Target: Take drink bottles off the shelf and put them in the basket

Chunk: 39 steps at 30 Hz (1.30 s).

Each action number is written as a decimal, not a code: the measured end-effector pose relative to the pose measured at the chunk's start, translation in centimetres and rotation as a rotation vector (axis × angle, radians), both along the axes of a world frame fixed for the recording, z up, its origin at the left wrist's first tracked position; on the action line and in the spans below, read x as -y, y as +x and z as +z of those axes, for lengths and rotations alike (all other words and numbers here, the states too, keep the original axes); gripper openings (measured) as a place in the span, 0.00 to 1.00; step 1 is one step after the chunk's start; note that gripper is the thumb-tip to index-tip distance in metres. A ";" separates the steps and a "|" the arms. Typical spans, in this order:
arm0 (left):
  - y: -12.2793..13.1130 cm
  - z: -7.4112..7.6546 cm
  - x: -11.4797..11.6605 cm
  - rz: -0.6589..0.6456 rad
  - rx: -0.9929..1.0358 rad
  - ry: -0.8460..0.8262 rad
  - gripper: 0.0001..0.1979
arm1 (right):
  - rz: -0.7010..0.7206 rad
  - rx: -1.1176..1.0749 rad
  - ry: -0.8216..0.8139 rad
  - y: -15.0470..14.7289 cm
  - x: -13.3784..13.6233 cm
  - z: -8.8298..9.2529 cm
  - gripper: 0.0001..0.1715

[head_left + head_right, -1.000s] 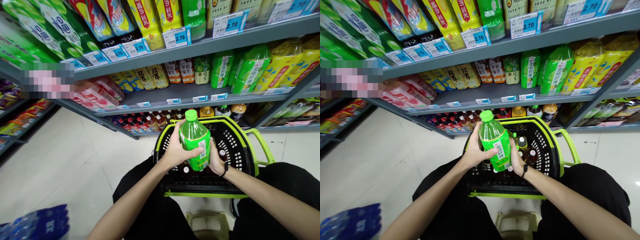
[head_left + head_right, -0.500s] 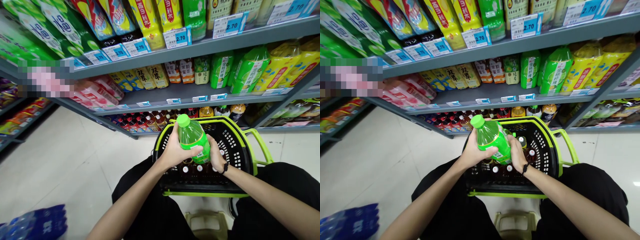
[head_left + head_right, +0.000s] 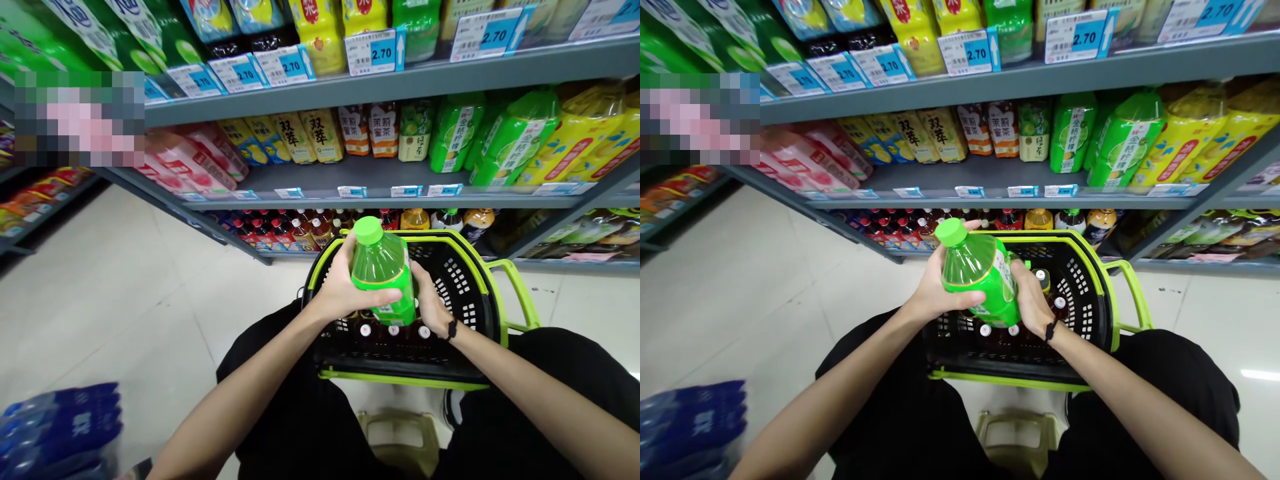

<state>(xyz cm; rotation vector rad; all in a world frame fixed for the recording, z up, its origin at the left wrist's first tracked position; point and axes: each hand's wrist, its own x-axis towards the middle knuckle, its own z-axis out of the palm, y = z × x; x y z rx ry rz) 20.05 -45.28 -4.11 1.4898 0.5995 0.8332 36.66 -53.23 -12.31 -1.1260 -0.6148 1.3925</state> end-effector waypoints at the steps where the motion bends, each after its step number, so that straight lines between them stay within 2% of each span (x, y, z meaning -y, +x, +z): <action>1: -0.1 0.0 0.0 -0.004 0.011 -0.039 0.47 | 0.019 0.007 0.019 0.0 -0.2 0.4 0.32; 4: -0.2 0.0 0.3 -0.029 0.049 -0.180 0.48 | 0.112 -0.102 0.030 -0.1 -0.9 1.3 0.35; 7: -0.2 -0.1 0.4 -0.048 0.069 -0.258 0.53 | 0.161 -0.194 0.031 -0.2 -1.2 1.5 0.37; 13: -0.4 -0.1 -0.5 -0.187 0.098 -0.212 0.58 | 0.227 -0.097 -0.001 0.7 0.2 -0.4 0.44; 16: -0.3 0.2 -0.7 -0.196 0.101 -0.176 0.59 | 0.179 0.027 0.027 0.9 0.9 -0.7 0.45; 20: 0.4 0.2 -0.5 -0.133 0.096 -0.148 0.59 | 0.044 0.154 0.078 0.6 0.8 0.6 0.51; 24: 1.0 -0.3 -0.5 -0.067 0.130 -0.111 0.55 | -0.013 0.290 0.120 0.7 0.5 1.7 0.51; 28: 0.8 -0.1 -0.5 -0.124 0.139 -0.094 0.57 | -0.006 0.436 0.194 1.1 0.8 1.1 0.51; 32: 0.4 0.4 -0.6 -0.192 0.153 -0.068 0.58 | 0.004 0.517 0.279 1.4 1.0 0.1 0.48; 36: 0.4 0.3 -0.7 -0.240 0.224 -0.046 0.57 | 0.008 0.534 0.327 1.6 0.9 -0.1 0.48; 39: 0.4 -0.1 -0.7 -0.220 0.213 -0.053 0.57 | 0.019 0.485 0.301 1.5 0.9 -0.2 0.50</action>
